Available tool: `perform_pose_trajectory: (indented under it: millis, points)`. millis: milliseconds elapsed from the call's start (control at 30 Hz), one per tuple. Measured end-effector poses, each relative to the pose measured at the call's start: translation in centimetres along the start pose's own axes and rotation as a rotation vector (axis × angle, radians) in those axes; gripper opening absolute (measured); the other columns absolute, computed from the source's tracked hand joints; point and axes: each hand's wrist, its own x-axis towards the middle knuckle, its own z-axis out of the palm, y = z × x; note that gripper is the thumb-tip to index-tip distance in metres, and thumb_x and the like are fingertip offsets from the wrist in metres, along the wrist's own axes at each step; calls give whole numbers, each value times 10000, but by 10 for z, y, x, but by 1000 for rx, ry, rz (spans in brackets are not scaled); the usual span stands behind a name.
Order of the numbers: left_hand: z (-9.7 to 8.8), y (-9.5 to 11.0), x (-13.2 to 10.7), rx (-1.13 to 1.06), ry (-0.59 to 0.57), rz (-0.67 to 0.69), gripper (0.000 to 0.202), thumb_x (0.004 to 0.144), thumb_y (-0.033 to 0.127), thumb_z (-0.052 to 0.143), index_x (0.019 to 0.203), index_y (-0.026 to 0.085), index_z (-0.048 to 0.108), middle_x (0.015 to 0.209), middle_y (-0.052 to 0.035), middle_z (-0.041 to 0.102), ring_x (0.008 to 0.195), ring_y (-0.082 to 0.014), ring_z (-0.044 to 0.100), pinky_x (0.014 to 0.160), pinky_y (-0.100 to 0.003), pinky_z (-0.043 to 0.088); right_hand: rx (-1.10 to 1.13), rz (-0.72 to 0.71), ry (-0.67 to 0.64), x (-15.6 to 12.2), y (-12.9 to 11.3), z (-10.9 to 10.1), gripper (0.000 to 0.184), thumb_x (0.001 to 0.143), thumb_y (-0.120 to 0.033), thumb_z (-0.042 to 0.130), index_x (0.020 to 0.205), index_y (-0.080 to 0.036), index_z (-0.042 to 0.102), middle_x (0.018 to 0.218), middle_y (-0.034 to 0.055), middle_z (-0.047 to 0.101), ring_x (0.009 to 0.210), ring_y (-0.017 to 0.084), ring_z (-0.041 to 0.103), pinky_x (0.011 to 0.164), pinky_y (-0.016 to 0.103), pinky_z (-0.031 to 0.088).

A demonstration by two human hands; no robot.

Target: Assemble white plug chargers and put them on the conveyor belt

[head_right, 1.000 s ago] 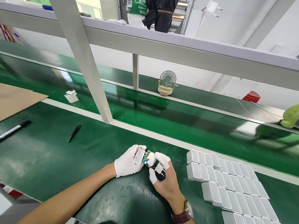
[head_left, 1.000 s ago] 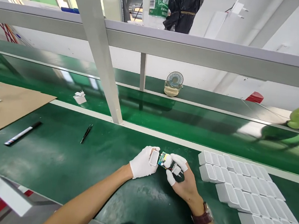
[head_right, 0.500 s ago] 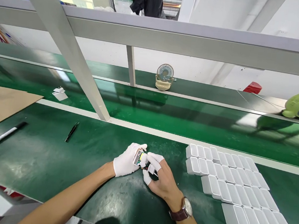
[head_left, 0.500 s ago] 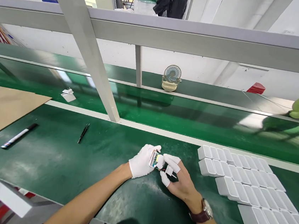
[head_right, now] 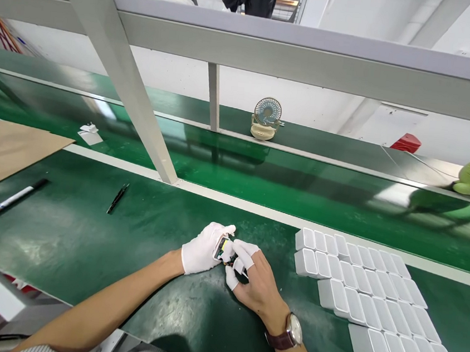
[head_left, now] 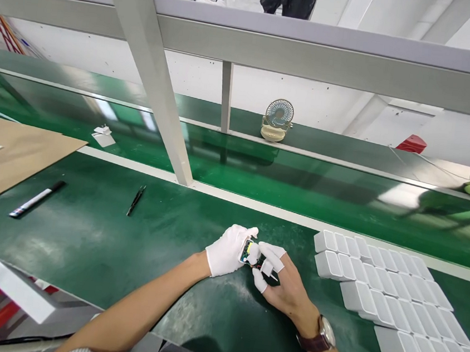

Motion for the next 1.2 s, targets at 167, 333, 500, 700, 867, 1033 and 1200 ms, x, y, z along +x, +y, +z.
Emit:
perform_pose_trajectory:
  millis: [167, 333, 500, 700, 867, 1033, 1200]
  points:
    - [7, -6, -1, 45, 28, 50, 521, 842, 303, 605, 1335, 174, 495, 1107, -144, 623, 1015, -302, 579, 911, -416, 447, -43, -14, 9, 2, -4, -3, 658, 850, -111, 611, 1454, -235, 380, 1175, 126, 605, 1014, 243, 606, 869, 440, 553]
    - [11, -10, -1, 70, 135, 161, 517, 840, 289, 600, 1322, 158, 468, 1075, -136, 633, 978, -286, 594, 857, -408, 479, -44, -35, -8, 4, -5, -6, 664, 850, -80, 592, 1463, -217, 376, 1246, 144, 582, 1017, 245, 613, 866, 442, 553]
    - [5, -3, 2, 91, 190, 204, 396, 831, 285, 583, 1200, 155, 523, 975, -117, 646, 884, -264, 616, 790, -378, 496, -19, -30, -1, 4, -4, -6, 698, 833, -53, 603, 1472, -202, 367, 1291, 153, 564, 1107, 265, 588, 908, 463, 542]
    - [-3, 5, 5, 63, 169, 171, 278, 829, 245, 555, 1098, 176, 563, 916, -97, 651, 845, -244, 633, 780, -357, 498, -47, -55, 19, 4, -4, -7, 713, 820, -52, 625, 1471, -203, 376, 1314, 155, 556, 1167, 281, 569, 915, 470, 549]
    - [1, 1, 4, 79, 212, 204, 445, 834, 265, 565, 1258, 162, 475, 1011, -117, 656, 915, -260, 633, 820, -375, 506, -61, -69, 9, 5, -3, -8, 709, 816, -40, 620, 1465, -201, 385, 1342, 152, 544, 1186, 275, 564, 932, 465, 548]
    - [-1, 3, 5, 87, 207, 206, 394, 831, 266, 556, 1206, 165, 493, 1001, -118, 654, 903, -262, 633, 802, -370, 502, -59, -67, 8, 3, -2, -8, 699, 825, -53, 628, 1463, -200, 383, 1336, 158, 547, 1192, 276, 559, 925, 465, 547]
    - [-3, 5, 7, 95, 187, 195, 340, 836, 272, 547, 1157, 163, 514, 935, -105, 649, 836, -255, 630, 761, -366, 499, -56, -70, 5, 4, -2, -8, 713, 823, -48, 629, 1470, -202, 371, 1338, 158, 546, 1185, 274, 561, 926, 467, 545]
